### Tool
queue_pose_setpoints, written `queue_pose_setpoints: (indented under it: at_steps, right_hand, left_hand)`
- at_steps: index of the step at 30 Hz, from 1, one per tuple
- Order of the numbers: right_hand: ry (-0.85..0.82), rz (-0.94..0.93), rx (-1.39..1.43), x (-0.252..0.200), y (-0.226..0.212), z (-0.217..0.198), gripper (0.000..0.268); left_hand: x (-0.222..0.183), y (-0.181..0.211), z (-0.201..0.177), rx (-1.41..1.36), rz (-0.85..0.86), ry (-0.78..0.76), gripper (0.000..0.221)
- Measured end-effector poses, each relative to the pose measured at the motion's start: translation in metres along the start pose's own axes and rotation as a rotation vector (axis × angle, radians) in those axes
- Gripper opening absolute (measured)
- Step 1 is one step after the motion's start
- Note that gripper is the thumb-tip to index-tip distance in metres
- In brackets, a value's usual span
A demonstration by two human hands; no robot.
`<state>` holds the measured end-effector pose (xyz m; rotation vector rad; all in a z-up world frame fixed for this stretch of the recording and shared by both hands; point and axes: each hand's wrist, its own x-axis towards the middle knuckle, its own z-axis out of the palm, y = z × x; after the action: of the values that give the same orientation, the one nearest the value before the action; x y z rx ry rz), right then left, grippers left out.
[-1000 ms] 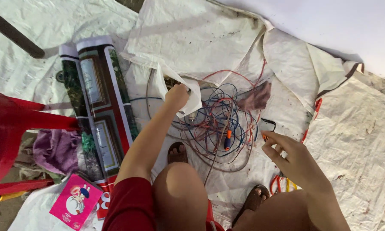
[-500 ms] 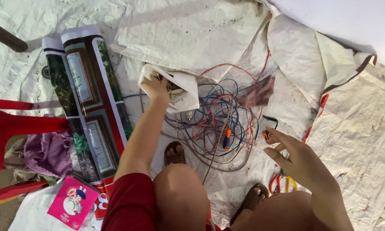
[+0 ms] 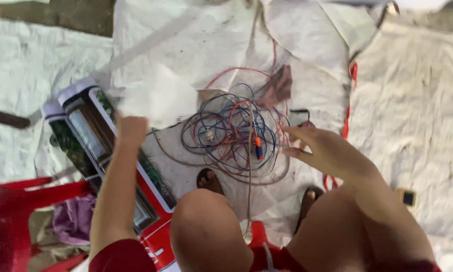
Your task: Repairing electronic components by unscrewing parts and cutting wires
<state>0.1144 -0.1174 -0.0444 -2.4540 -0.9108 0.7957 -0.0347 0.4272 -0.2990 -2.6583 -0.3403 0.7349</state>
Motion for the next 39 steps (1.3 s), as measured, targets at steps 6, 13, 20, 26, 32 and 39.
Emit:
queue_pose_setpoints:
  at_steps: [6,13,20,26,32,39]
  right_hand:
    - [0.084,-0.103,0.041,-0.016,-0.013,-0.004,0.052]
    - [-0.066,-0.042,-0.010,-0.011,-0.016,-0.004,0.058]
    - [-0.033,0.046,0.342,-0.022,-0.034,-0.037,0.058]
    - [0.494,-0.332,0.697,-0.083,0.058,-0.063,0.074]
    - [0.215,0.302,0.939,-0.035,0.254,0.102,0.044]
    - [-0.065,0.784,0.049,-0.038,0.365,0.266,0.056]
  left_hand:
    - [-0.044,-0.068,-0.028,0.106,-0.310,-0.061,0.036]
    - [-0.064,-0.021,-0.034,0.002,-0.297,-0.034,0.031]
    - [-0.068,0.083,-0.108,-0.475,0.067,-0.029,0.029]
    - [-0.042,0.123,-0.058,-0.494,0.183,-0.197,0.037]
    - [-0.012,0.148,0.006,-0.462,0.226,-0.339,0.042]
    - [0.000,0.156,0.080,-0.534,0.247,-0.330,0.040]
